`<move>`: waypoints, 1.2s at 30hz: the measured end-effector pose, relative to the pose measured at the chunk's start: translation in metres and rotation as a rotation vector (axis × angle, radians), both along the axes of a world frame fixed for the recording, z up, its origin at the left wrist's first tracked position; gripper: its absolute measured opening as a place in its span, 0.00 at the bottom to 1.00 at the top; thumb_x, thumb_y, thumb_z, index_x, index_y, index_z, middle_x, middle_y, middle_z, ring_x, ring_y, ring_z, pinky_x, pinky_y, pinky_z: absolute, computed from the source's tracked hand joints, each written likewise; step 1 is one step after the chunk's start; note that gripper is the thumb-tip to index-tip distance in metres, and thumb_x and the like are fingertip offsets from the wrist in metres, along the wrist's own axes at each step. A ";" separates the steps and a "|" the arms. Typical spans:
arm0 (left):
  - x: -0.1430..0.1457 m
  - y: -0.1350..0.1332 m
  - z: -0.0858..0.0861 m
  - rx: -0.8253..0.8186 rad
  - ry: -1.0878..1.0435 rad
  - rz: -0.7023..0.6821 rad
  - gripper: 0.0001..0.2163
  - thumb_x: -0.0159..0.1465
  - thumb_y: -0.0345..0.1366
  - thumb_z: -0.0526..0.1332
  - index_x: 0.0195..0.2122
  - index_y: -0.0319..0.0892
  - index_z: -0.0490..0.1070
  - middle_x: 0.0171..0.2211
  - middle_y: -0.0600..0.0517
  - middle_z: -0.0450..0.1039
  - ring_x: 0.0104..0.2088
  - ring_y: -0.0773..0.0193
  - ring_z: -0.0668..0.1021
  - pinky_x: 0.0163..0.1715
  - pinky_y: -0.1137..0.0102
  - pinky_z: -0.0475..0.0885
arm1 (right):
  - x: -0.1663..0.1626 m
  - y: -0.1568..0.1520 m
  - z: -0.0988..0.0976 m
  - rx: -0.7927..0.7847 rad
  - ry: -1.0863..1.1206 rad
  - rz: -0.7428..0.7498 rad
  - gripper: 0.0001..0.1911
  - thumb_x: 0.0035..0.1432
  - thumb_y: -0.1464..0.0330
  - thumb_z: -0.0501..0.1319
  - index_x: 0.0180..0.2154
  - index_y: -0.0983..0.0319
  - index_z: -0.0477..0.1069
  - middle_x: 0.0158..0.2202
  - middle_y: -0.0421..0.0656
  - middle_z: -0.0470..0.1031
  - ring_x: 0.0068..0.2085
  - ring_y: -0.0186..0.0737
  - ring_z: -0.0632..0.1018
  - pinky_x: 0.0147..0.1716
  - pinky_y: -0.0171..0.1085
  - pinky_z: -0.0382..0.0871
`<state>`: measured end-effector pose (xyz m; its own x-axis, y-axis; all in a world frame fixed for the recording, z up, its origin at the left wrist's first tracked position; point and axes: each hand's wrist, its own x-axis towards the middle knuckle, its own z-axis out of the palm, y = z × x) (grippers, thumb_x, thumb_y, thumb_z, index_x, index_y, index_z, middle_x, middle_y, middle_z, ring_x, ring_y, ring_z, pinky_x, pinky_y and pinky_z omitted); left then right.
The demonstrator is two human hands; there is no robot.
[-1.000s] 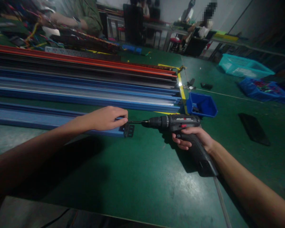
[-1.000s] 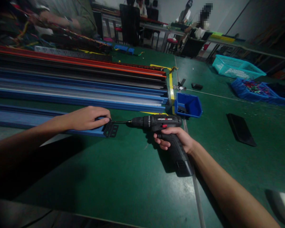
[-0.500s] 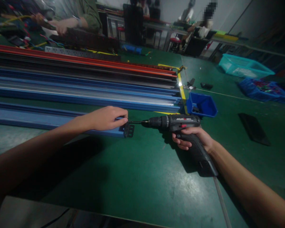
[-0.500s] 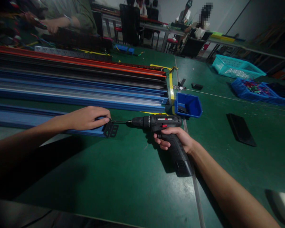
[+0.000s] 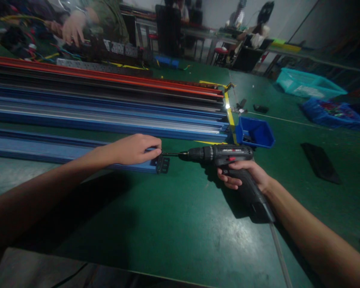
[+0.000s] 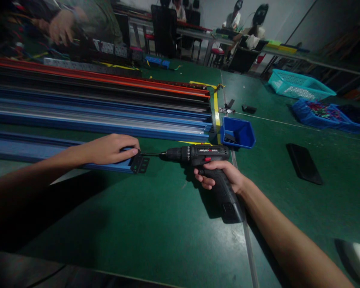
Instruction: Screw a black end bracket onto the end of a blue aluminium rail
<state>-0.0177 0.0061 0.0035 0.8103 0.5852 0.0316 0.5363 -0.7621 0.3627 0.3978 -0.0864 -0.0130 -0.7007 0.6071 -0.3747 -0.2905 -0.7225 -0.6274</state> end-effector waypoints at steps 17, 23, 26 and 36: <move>0.000 0.000 0.001 0.018 -0.022 -0.014 0.19 0.78 0.46 0.51 0.37 0.43 0.75 0.35 0.51 0.78 0.35 0.61 0.79 0.40 0.66 0.67 | 0.000 0.001 -0.001 0.011 0.002 -0.004 0.16 0.65 0.67 0.69 0.47 0.76 0.83 0.36 0.51 0.82 0.23 0.27 0.71 0.29 0.30 0.77; 0.001 0.000 0.002 0.020 -0.021 -0.013 0.19 0.78 0.47 0.51 0.37 0.43 0.75 0.34 0.50 0.78 0.35 0.60 0.78 0.39 0.66 0.67 | 0.000 0.000 -0.001 0.020 0.003 -0.008 0.16 0.65 0.67 0.69 0.46 0.76 0.84 0.35 0.51 0.82 0.23 0.26 0.71 0.29 0.30 0.77; 0.001 0.001 0.002 0.021 -0.019 -0.021 0.19 0.78 0.47 0.51 0.37 0.43 0.75 0.34 0.50 0.78 0.35 0.60 0.78 0.39 0.66 0.67 | 0.000 0.000 -0.001 0.013 0.000 -0.012 0.17 0.64 0.67 0.69 0.46 0.76 0.83 0.35 0.51 0.82 0.23 0.27 0.71 0.29 0.30 0.77; 0.002 -0.001 0.004 0.007 0.002 -0.002 0.19 0.77 0.47 0.51 0.37 0.43 0.75 0.35 0.49 0.79 0.35 0.59 0.79 0.40 0.66 0.68 | 0.000 0.000 -0.001 0.016 -0.017 -0.006 0.16 0.65 0.67 0.68 0.46 0.74 0.84 0.35 0.50 0.82 0.23 0.26 0.69 0.28 0.30 0.76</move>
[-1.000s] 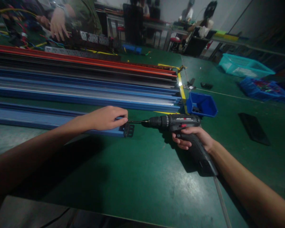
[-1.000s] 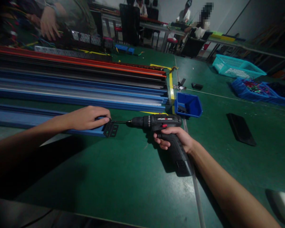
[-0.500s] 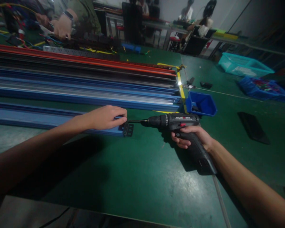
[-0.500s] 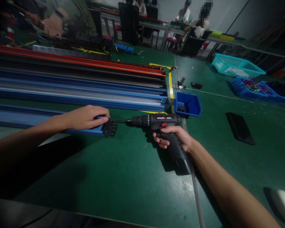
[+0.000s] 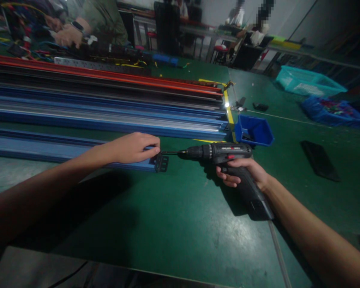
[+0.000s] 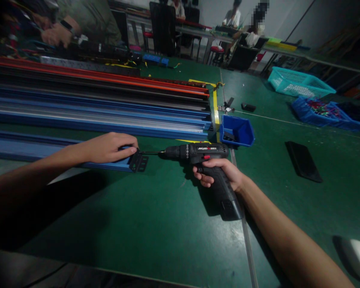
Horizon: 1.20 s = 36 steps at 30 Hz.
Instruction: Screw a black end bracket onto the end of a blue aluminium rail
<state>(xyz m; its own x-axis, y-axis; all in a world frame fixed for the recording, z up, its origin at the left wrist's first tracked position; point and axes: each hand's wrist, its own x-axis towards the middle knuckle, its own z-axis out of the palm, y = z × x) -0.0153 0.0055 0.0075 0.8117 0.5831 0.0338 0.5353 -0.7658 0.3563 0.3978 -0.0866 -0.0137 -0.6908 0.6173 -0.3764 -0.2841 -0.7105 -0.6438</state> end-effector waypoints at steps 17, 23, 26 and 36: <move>0.000 0.000 0.001 0.014 -0.001 -0.002 0.20 0.77 0.48 0.51 0.36 0.43 0.75 0.34 0.50 0.79 0.35 0.59 0.79 0.39 0.66 0.68 | 0.000 0.000 0.001 -0.017 0.005 -0.013 0.15 0.65 0.67 0.68 0.46 0.74 0.81 0.36 0.52 0.81 0.23 0.27 0.70 0.29 0.31 0.77; 0.000 0.000 0.001 0.018 0.001 -0.005 0.19 0.77 0.47 0.51 0.36 0.44 0.75 0.34 0.50 0.78 0.35 0.60 0.79 0.39 0.67 0.68 | -0.002 0.001 0.000 -0.021 0.011 -0.009 0.16 0.65 0.67 0.68 0.46 0.75 0.81 0.36 0.51 0.81 0.23 0.27 0.71 0.29 0.30 0.77; 0.000 0.000 0.000 0.023 -0.003 -0.013 0.19 0.77 0.47 0.51 0.36 0.44 0.75 0.33 0.50 0.78 0.34 0.60 0.78 0.39 0.67 0.67 | -0.002 0.001 0.001 -0.020 0.010 -0.012 0.15 0.65 0.67 0.68 0.46 0.75 0.81 0.36 0.51 0.81 0.23 0.27 0.70 0.29 0.31 0.76; 0.000 0.001 -0.001 0.028 0.008 -0.009 0.20 0.77 0.48 0.50 0.36 0.44 0.74 0.33 0.49 0.78 0.34 0.59 0.78 0.39 0.66 0.67 | -0.001 0.001 0.002 -0.020 -0.026 -0.019 0.13 0.65 0.68 0.67 0.45 0.73 0.81 0.36 0.50 0.80 0.23 0.28 0.69 0.28 0.31 0.76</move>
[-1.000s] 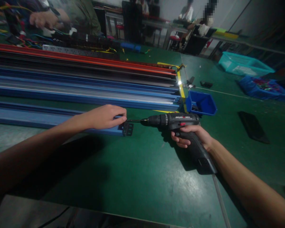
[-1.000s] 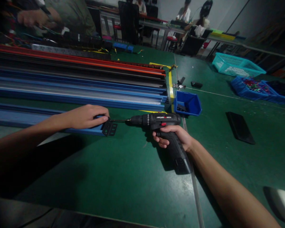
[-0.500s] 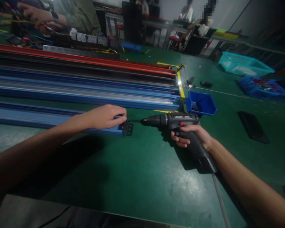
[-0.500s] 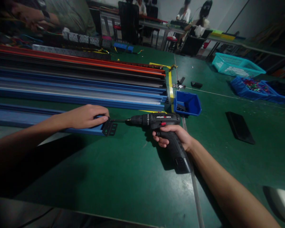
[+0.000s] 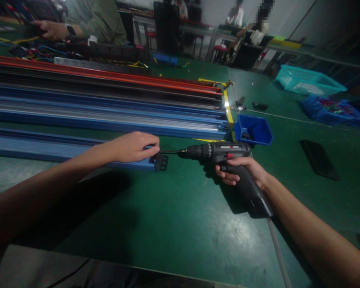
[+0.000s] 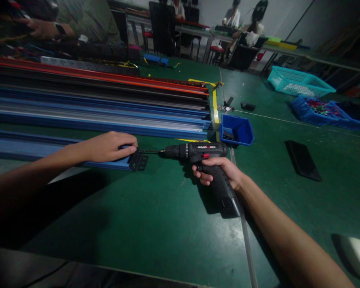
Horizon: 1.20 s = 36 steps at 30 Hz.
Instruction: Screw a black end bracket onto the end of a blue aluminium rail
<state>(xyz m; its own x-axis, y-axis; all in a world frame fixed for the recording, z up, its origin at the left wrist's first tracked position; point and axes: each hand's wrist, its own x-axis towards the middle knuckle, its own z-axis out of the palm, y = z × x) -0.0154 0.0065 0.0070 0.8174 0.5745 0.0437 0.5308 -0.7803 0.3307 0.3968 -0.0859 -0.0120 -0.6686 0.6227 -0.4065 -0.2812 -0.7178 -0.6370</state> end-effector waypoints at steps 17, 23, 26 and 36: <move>0.000 0.000 0.000 -0.002 -0.007 -0.003 0.19 0.77 0.47 0.51 0.35 0.44 0.74 0.33 0.50 0.78 0.34 0.60 0.78 0.38 0.66 0.67 | 0.001 0.000 -0.001 -0.009 0.001 -0.015 0.14 0.65 0.67 0.67 0.46 0.74 0.81 0.36 0.51 0.80 0.23 0.28 0.70 0.28 0.32 0.76; 0.000 0.000 0.000 -0.006 -0.003 0.000 0.19 0.77 0.48 0.51 0.36 0.44 0.75 0.33 0.49 0.78 0.34 0.59 0.78 0.39 0.66 0.67 | 0.000 0.000 -0.001 0.013 0.013 -0.003 0.13 0.66 0.67 0.67 0.46 0.73 0.80 0.36 0.50 0.80 0.23 0.28 0.70 0.28 0.31 0.76; 0.000 0.000 0.000 -0.012 -0.007 0.003 0.19 0.77 0.48 0.51 0.35 0.44 0.74 0.33 0.50 0.78 0.34 0.60 0.78 0.39 0.66 0.67 | 0.000 0.000 -0.001 0.008 0.015 -0.001 0.14 0.66 0.67 0.67 0.46 0.73 0.80 0.36 0.51 0.80 0.23 0.28 0.70 0.28 0.31 0.76; 0.000 0.000 0.001 -0.025 -0.004 -0.001 0.20 0.77 0.48 0.51 0.36 0.43 0.75 0.33 0.50 0.77 0.34 0.60 0.77 0.38 0.66 0.66 | 0.000 -0.001 -0.002 -0.003 0.022 -0.004 0.14 0.66 0.67 0.68 0.46 0.73 0.81 0.36 0.50 0.81 0.24 0.28 0.70 0.29 0.31 0.77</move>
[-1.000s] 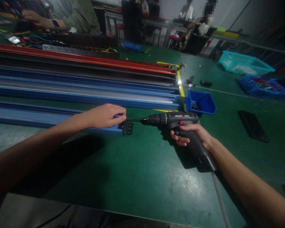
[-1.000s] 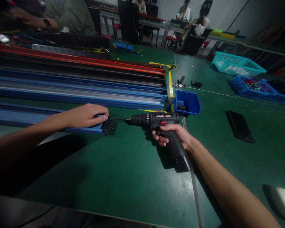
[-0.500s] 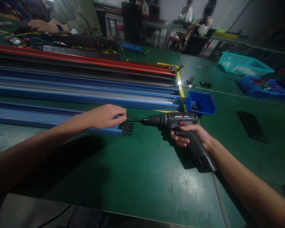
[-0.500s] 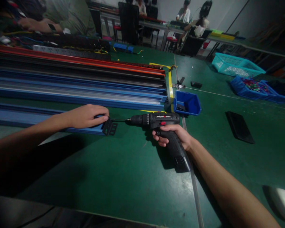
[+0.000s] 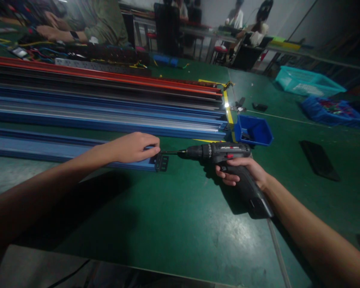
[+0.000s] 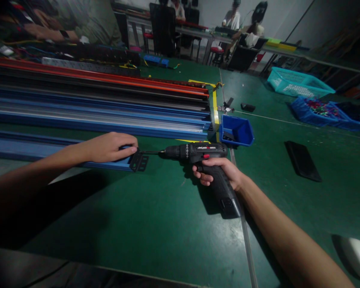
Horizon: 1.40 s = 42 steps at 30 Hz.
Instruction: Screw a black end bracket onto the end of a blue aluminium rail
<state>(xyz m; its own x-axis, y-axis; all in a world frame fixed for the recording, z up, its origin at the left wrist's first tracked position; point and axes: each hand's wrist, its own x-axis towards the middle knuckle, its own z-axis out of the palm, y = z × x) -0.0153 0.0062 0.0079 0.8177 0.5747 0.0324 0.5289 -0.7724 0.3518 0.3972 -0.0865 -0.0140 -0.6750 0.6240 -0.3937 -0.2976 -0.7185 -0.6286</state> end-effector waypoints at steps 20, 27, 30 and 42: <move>-0.002 0.001 -0.003 0.004 -0.004 -0.004 0.20 0.78 0.47 0.50 0.36 0.43 0.74 0.34 0.50 0.77 0.34 0.60 0.77 0.39 0.66 0.66 | 0.000 0.000 0.000 0.031 0.007 0.023 0.17 0.64 0.67 0.71 0.47 0.76 0.83 0.36 0.51 0.82 0.24 0.27 0.73 0.30 0.30 0.77; -0.001 -0.001 -0.002 -0.006 -0.009 0.010 0.20 0.78 0.47 0.50 0.36 0.43 0.74 0.34 0.50 0.77 0.35 0.60 0.78 0.39 0.66 0.67 | -0.002 -0.002 0.001 0.050 0.009 0.016 0.16 0.64 0.67 0.70 0.46 0.75 0.84 0.36 0.50 0.83 0.24 0.27 0.72 0.30 0.31 0.78; 0.000 -0.001 -0.002 -0.005 -0.026 0.005 0.19 0.78 0.47 0.51 0.36 0.43 0.74 0.34 0.50 0.77 0.34 0.61 0.77 0.39 0.67 0.67 | -0.002 -0.002 0.000 0.060 0.015 0.016 0.15 0.65 0.67 0.70 0.46 0.74 0.84 0.36 0.50 0.83 0.23 0.27 0.72 0.30 0.31 0.78; -0.001 -0.001 -0.004 -0.007 -0.027 0.007 0.19 0.79 0.46 0.51 0.37 0.43 0.74 0.35 0.50 0.77 0.36 0.60 0.78 0.40 0.66 0.67 | -0.003 -0.004 -0.001 0.114 0.001 0.035 0.14 0.65 0.67 0.70 0.45 0.73 0.84 0.35 0.47 0.81 0.23 0.25 0.71 0.29 0.29 0.76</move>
